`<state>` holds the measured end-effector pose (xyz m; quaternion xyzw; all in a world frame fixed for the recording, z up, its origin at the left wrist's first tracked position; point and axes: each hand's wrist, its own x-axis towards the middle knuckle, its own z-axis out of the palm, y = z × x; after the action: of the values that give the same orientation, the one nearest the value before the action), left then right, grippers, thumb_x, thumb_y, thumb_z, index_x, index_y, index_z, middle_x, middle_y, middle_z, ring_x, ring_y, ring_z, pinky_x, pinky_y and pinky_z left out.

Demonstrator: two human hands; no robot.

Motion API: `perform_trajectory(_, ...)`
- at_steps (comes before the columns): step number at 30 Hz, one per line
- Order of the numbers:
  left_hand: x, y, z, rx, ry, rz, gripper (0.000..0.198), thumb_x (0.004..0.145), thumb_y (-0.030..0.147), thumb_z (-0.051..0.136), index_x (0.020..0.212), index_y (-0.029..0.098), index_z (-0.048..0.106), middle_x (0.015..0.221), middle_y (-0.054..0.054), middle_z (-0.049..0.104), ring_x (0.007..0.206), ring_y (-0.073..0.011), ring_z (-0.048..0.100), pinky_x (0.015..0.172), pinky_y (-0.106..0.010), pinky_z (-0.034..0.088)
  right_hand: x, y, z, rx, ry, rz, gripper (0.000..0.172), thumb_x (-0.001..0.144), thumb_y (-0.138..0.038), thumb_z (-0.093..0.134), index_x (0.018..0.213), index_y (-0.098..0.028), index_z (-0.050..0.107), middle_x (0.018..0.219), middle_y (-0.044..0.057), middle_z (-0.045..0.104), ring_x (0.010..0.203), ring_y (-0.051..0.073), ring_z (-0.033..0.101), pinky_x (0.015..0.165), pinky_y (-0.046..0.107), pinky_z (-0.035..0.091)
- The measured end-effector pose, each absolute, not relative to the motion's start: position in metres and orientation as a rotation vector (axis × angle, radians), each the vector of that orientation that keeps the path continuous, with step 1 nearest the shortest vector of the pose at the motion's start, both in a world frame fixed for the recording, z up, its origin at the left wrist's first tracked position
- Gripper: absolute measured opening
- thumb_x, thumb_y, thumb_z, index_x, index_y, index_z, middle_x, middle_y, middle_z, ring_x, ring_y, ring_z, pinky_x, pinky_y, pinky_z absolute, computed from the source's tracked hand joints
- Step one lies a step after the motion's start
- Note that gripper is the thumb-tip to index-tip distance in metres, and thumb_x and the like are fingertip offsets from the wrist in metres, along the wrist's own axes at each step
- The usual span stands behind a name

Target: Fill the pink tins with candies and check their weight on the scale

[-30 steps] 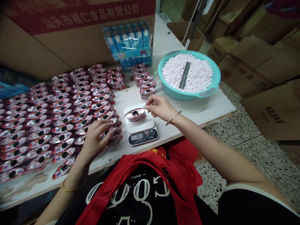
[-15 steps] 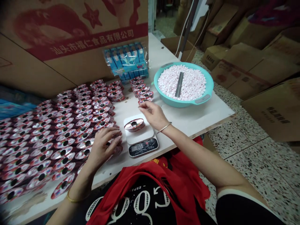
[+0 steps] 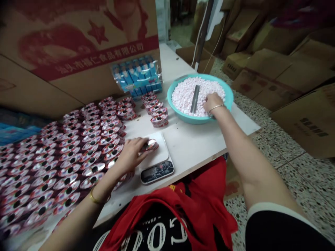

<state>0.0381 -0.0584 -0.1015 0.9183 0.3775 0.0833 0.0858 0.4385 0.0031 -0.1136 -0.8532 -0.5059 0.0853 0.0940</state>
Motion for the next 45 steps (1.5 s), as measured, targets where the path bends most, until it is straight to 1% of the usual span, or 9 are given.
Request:
perform_trajectory(2, 0.057, -0.049, -0.101, 2.79, 1.082, 0.236, 0.031, 0.09, 0.035, 0.053, 0.116, 0.02, 0.054, 0.101, -0.008, 0.063, 0.092, -0.0245, 0.057, 0.079, -0.038, 0.037, 0.434, 0.005, -0.119, -2.522, -1.472, 0.197, 0.03, 0.084, -0.015, 0.056, 0.109, -0.004, 0.067, 0.119, 0.023, 0.06, 0.102, 0.026, 0.06, 0.085, 0.032, 0.043)
perform_trajectory(9, 0.138, -0.008, -0.112, 2.909, 1.026, 0.351, 0.029, 0.09, 0.035, 0.052, 0.114, 0.018, 0.054, 0.107, -0.011, 0.061, 0.1, -0.0268, 0.054, 0.083, -0.041, 0.036, 0.432, -0.003, -0.126, -2.382, -1.41, 0.126, 0.026, 0.083, -0.014, 0.052, 0.101, -0.005, 0.069, 0.105, 0.022, 0.067, 0.102, 0.027, 0.061, 0.087, 0.033, 0.043)
perform_trajectory(13, 0.151, 0.01, -0.126, 2.95, 1.112, 0.28, 0.032, 0.088, 0.038, 0.056, 0.112, 0.018, 0.057, 0.108, -0.012, 0.06, 0.103, -0.0277, 0.053, 0.083, -0.041, 0.036, 0.436, -0.006, -0.133, -2.092, -1.115, 0.17, 0.011, 0.072, -0.014, 0.064, 0.082, -0.012, 0.068, 0.084, 0.012, 0.067, 0.084, 0.023, 0.06, 0.078, 0.034, 0.046)
perform_trajectory(17, 0.116, 0.038, -0.121, 2.877, 1.291, 0.517, 0.049, 0.085, 0.051, 0.057, 0.124, 0.022, 0.052, 0.121, -0.011, 0.057, 0.11, -0.0275, 0.05, 0.086, -0.04, 0.035, 0.441, -0.004, -0.131, -1.52, -0.59, 0.562, 0.013, 0.068, -0.015, 0.069, 0.063, -0.017, 0.056, 0.061, 0.0, 0.052, 0.056, 0.012, 0.046, 0.051, 0.024, 0.04)
perform_trajectory(20, 0.076, 0.065, -0.11, 2.771, 1.562, 0.587, 0.047, 0.088, 0.052, 0.052, 0.122, 0.02, 0.054, 0.119, -0.013, 0.058, 0.11, -0.0285, 0.051, 0.088, -0.041, 0.035, 0.445, -0.004, -0.119, -1.269, -0.448, 0.826, 0.023, 0.073, -0.016, 0.066, 0.059, -0.019, 0.047, 0.059, -0.001, 0.048, 0.051, 0.008, 0.041, 0.042, 0.019, 0.035)
perform_trajectory(23, 0.054, 0.076, -0.107, 2.808, 1.467, 0.498, 0.047, 0.087, 0.052, 0.053, 0.121, 0.02, 0.054, 0.116, -0.012, 0.059, 0.107, -0.0275, 0.052, 0.088, -0.04, 0.036, 0.443, -0.009, -0.106, -1.018, -0.293, 1.043, 0.02, 0.075, -0.014, 0.061, 0.062, -0.019, 0.047, 0.064, 0.0, 0.049, 0.052, 0.007, 0.042, 0.038, 0.015, 0.034)
perform_trajectory(27, 0.052, 0.069, -0.11, 2.934, 1.345, 0.375, 0.041, 0.086, 0.045, 0.054, 0.12, 0.022, 0.054, 0.118, -0.011, 0.058, 0.108, -0.0278, 0.051, 0.089, -0.041, 0.036, 0.434, -0.019, -0.096, -0.867, -0.151, 1.112, 0.008, 0.074, -0.013, 0.054, 0.068, -0.016, 0.052, 0.074, 0.005, 0.055, 0.056, 0.007, 0.048, 0.039, 0.013, 0.038)
perform_trajectory(33, 0.026, 0.084, -0.111, 2.715, 2.131, 0.133, 0.039, 0.081, 0.04, 0.058, 0.113, 0.015, 0.056, 0.117, -0.019, 0.054, 0.109, -0.0348, 0.048, 0.086, -0.045, 0.036, 0.421, -0.036, -0.095, -0.95, -0.208, 1.159, 0.011, 0.072, -0.006, 0.053, 0.076, -0.014, 0.06, 0.08, 0.006, 0.059, 0.064, 0.008, 0.056, 0.045, 0.013, 0.044)
perform_trajectory(45, 0.017, 0.094, -0.103, 2.873, 1.89, 0.032, 0.025, 0.091, 0.031, 0.042, 0.102, 0.019, 0.061, 0.126, -0.017, 0.053, 0.115, -0.0338, 0.046, 0.088, -0.044, 0.035, 0.322, -0.114, -0.105, -1.08, -0.506, 1.489, 0.018, 0.07, -0.021, 0.077, 0.085, -0.017, 0.069, 0.082, 0.002, 0.064, 0.066, 0.006, 0.056, 0.058, 0.016, 0.048)
